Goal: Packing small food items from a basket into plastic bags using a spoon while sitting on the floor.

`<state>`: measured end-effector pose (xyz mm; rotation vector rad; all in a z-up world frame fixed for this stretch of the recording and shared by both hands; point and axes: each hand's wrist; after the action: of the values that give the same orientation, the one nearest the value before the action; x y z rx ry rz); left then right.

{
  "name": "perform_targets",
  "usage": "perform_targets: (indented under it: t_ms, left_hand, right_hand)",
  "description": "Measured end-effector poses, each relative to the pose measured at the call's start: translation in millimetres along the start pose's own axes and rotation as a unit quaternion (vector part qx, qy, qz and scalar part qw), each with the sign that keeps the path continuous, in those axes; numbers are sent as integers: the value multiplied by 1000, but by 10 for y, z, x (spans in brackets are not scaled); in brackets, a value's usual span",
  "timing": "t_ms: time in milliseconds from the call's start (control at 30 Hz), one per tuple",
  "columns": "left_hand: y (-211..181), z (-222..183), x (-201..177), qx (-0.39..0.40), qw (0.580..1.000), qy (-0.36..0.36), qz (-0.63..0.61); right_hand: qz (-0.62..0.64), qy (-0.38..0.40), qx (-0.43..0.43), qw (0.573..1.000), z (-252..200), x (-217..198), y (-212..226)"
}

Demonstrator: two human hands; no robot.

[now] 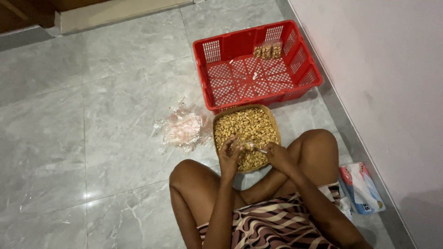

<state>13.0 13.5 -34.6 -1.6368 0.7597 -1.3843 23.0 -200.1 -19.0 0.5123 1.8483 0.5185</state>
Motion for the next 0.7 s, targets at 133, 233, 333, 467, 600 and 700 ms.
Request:
perform_targets:
  t_ms: [133, 233, 333, 467, 600, 700]
  left_hand:
    - [-92, -75, 118, -24, 1000, -2, -19]
    - [-37, -37, 82, -32, 999, 6, 14]
    - [-99, -64, 102, -38, 999, 15, 27]
    - [16, -27, 13, -51, 998, 20, 17]
    - [249, 23, -107, -50, 998, 13, 31]
    - [272, 26, -124, -54, 998, 12, 34]
  right_hand:
    - [10, -64, 32, 997, 22, -78, 48]
    - [58, -81, 35, 994, -201, -404, 525]
    - [101, -85, 31, 991, -380, -592, 863]
    - [137, -82, -9, 987, -298, -495, 786]
    - [147, -75, -23, 986, -324, -515, 812]
    - [147, -80, -34, 985, -323, -483, 773]
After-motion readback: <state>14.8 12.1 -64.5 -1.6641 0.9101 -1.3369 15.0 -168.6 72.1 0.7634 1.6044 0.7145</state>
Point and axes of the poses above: each hand's wrist, its own z-axis towards the middle knuckle, its own x-axis out of the palm, y = z × x, and after that the axes turned 8 degrees about -z, right-handed
